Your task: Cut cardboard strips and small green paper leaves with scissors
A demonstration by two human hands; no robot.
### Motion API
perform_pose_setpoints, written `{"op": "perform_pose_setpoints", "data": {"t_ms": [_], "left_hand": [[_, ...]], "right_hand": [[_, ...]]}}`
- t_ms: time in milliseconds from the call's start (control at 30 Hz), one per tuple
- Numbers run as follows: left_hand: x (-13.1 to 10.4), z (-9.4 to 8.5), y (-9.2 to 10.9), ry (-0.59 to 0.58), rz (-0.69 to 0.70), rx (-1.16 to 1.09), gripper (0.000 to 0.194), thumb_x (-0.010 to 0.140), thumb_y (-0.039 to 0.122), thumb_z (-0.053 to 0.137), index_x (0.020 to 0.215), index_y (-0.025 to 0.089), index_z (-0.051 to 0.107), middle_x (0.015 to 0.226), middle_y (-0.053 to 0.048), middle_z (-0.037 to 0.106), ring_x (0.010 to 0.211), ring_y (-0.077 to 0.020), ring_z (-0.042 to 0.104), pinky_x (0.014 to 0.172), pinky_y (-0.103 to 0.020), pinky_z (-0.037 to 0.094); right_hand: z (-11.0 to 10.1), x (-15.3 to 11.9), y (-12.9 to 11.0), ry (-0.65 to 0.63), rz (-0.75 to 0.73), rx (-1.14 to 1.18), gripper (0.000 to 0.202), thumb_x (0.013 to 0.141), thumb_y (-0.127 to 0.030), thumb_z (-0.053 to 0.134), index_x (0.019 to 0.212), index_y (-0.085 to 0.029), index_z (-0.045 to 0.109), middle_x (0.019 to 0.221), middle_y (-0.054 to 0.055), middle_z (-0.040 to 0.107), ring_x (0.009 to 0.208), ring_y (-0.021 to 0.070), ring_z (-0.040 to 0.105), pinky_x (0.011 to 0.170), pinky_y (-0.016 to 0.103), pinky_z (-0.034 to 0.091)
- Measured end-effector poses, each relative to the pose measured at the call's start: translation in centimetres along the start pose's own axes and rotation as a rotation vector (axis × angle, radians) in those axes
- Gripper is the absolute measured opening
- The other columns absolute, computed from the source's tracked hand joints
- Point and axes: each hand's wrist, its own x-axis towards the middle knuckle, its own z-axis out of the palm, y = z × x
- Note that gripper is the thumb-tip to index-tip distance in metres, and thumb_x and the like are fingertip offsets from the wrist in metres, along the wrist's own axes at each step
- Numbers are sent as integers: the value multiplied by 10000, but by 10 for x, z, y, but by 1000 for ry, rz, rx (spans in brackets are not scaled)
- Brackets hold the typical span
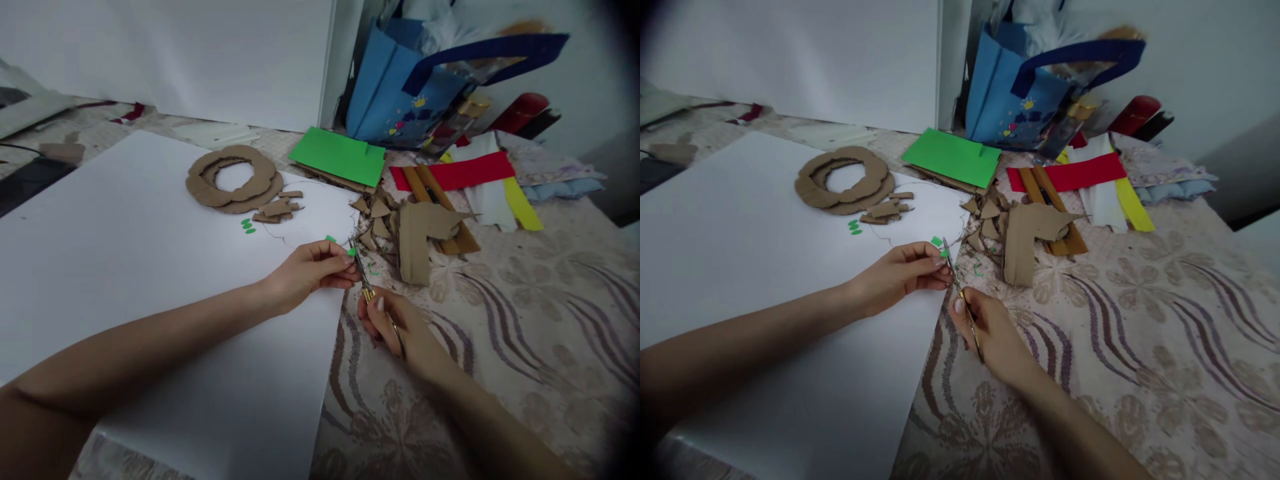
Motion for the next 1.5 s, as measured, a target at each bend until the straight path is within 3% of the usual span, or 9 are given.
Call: {"op": "perform_pose_setpoints", "data": {"t_ms": [833,1500], "left_hand": [[1,1,-4,22,31,-27,126,765,180,674,749,117,567,724,-16,654,687,-93,633,746,-268,496],[1,0,-2,39,13,-22,75,806,144,622,771,106,568,736,-38,665,694,-99,645,744,-261,496]], "right_hand": [[2,-1,1,-5,32,88,475,863,-636,372,669,-204,417,508,-48,373,451,106,382,437,246,332],[-1,-1,2,7,25,35,468,879,-614,362,651,-207,400,490,-49,383,446,103,368,430,242,275]]}}
